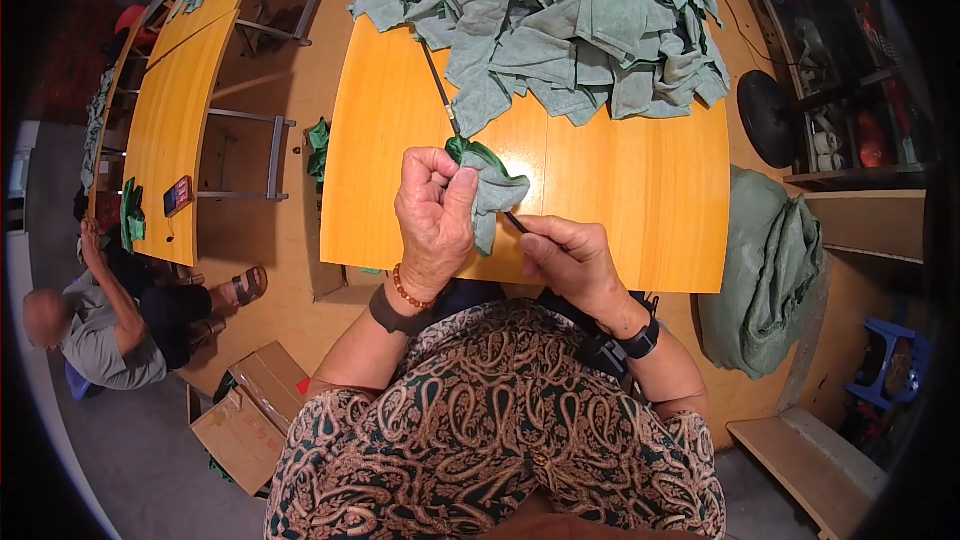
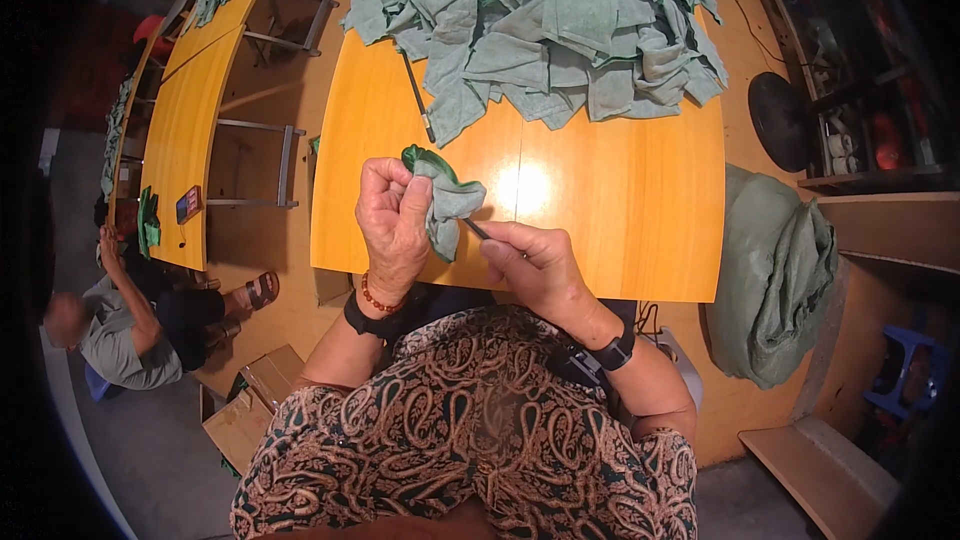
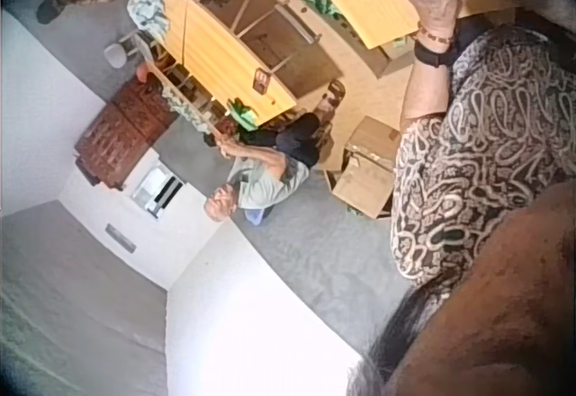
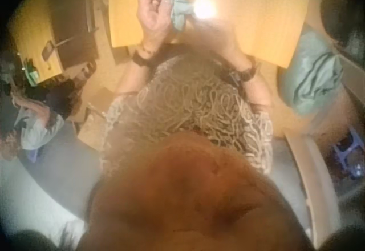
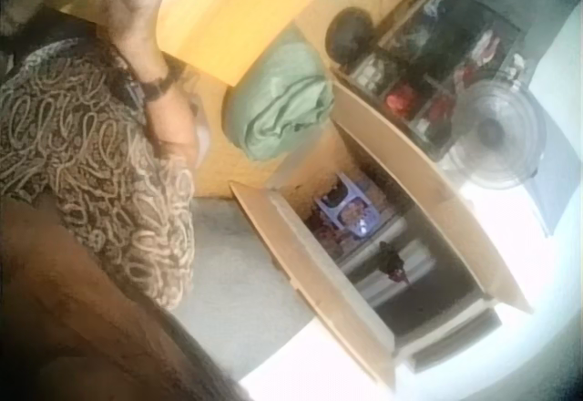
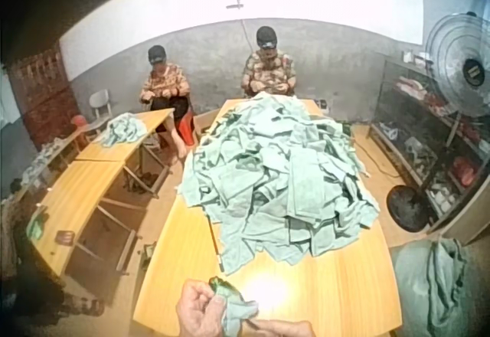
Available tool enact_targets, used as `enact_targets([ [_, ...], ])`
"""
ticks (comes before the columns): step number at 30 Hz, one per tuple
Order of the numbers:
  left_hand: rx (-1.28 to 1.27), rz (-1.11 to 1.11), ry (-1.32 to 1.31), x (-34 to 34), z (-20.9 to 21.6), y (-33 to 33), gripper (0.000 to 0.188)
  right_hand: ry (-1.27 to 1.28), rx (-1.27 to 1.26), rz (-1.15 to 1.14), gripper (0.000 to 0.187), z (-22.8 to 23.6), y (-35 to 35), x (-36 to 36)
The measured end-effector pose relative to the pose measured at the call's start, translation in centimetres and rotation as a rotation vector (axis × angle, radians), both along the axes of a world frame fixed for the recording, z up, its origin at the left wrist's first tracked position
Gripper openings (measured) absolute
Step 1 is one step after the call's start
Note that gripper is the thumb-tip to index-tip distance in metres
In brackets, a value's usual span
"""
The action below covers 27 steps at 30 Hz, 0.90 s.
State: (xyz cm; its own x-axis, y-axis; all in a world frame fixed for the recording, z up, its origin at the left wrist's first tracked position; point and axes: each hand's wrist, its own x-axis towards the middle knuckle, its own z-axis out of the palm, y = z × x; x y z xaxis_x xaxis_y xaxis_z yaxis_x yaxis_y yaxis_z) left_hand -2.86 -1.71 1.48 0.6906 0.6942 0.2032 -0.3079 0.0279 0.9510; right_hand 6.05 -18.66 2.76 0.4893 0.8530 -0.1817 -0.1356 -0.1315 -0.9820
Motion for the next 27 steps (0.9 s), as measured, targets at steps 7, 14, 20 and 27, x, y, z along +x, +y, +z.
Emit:
enact_targets([
  [7,-0.241,-0.070,-0.143,0.0,0.6,0.5,0.014,0.377,-0.188,0.140,0.025,2.1,-2.1,1.5],
  [14,0.113,0.037,0.002,0.6,-0.3,1.2,0.011,0.285,-0.025,0.270,0.026,2.7,-3.8,1.9],
  [20,0.319,0.053,0.090,0.3,-0.2,1.1,0.012,0.280,-0.150,0.126,0.025,1.8,-2.5,2.0],
  [27,0.366,-0.033,0.140,-0.4,-0.3,1.4,0.011,0.377,-0.127,0.116,0.026,1.2,-2.1,1.1],
])
